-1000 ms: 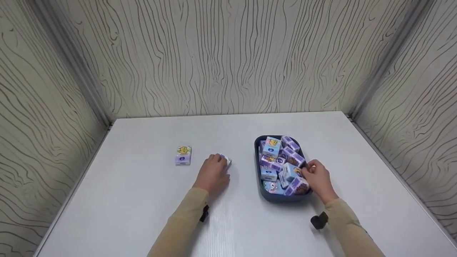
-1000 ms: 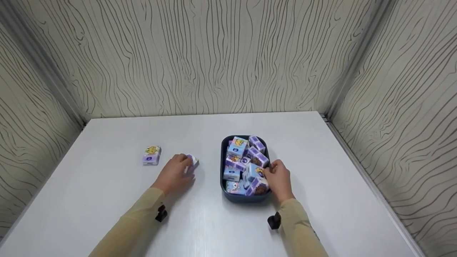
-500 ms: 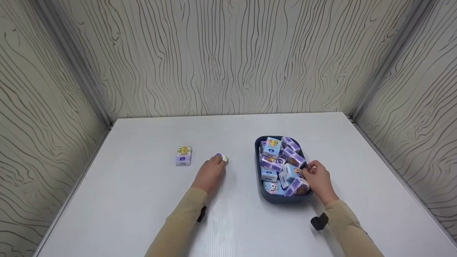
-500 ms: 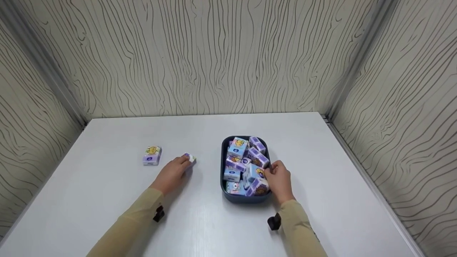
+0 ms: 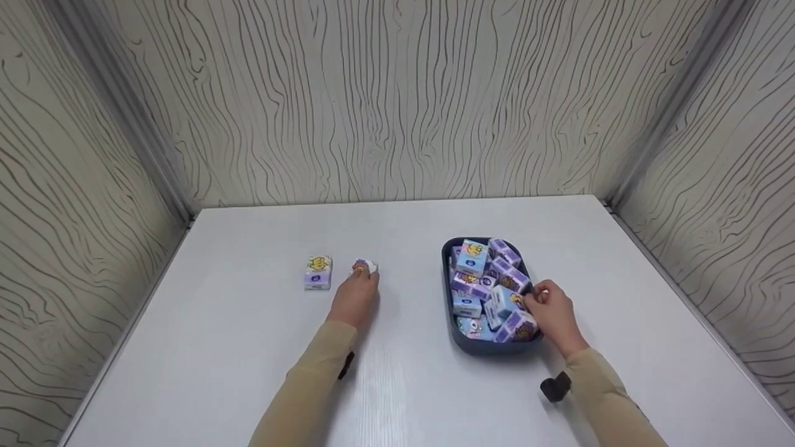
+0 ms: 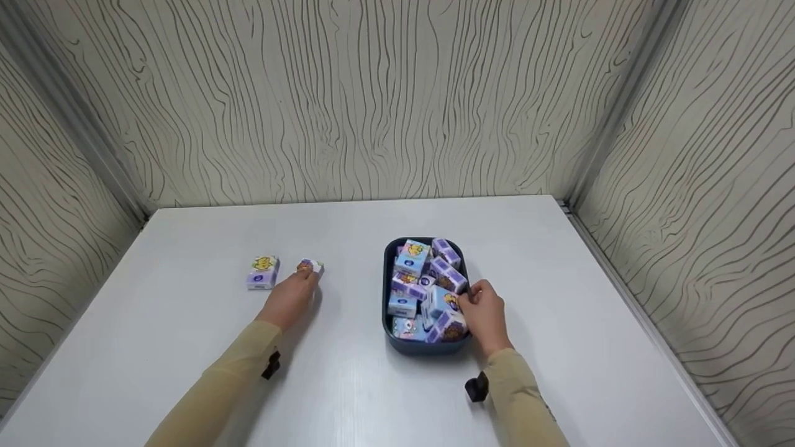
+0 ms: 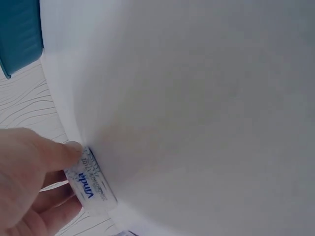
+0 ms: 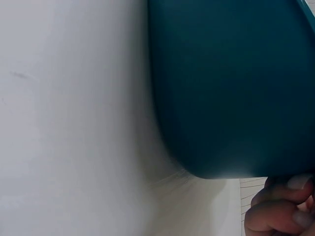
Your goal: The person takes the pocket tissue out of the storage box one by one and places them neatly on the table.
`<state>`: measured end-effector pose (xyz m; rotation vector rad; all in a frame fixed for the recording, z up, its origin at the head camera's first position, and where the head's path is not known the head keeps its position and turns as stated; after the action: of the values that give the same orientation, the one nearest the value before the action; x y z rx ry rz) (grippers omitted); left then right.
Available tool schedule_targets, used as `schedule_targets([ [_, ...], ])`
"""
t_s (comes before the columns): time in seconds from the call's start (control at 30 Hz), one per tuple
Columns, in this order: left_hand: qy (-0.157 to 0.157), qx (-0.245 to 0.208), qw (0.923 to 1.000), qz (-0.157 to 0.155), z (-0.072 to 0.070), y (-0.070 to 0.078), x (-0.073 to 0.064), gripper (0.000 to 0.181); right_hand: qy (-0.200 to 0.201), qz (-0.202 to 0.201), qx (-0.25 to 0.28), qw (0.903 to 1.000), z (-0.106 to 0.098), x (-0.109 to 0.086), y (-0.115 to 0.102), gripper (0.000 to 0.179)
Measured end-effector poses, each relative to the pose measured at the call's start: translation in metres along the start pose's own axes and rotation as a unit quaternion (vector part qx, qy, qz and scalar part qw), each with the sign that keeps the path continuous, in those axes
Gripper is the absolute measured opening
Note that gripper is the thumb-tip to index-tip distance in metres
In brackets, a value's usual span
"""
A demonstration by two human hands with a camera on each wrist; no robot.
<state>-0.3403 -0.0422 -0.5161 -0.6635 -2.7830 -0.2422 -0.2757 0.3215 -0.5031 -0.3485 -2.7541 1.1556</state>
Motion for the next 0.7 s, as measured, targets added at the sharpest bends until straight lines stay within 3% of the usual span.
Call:
schedule_targets([
  [0.13,-0.006,-0.005,0.9994,-0.033,-0.001,-0.002,0.005,0.024,0.001,-0.002,-0.005,1.0,0.0,0.0,0.0,0.015],
  [0.33,0.031,-0.002,0.9985,-0.046,-0.001,-0.006,0.007,0.016,0.013,-0.016,-0.01,0.9997,0.0,-0.001,0.0,0.014],
  [0.5,0.021,-0.009,0.9976,-0.066,-0.001,-0.011,0.007,0.02,0.012,-0.009,-0.006,0.9999,0.0,-0.001,-0.001,0.014],
  [0.7,0.03,-0.012,0.9963,-0.079,-0.002,-0.015,0.004,0.022,0.012,-0.008,-0.005,0.9999,0.0,0.0,-0.001,0.013],
])
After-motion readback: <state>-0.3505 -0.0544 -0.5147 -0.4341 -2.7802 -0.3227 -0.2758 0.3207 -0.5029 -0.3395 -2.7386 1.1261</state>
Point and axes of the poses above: each hand's wrist, its own x-axis towards the middle knuckle, its own z-axis out of the palm, y = z × x, the point moved 1 cm from there along x, towards the middle knuckle, and after that the axes turned 6 degrees about -x, right-handed, at the moved point
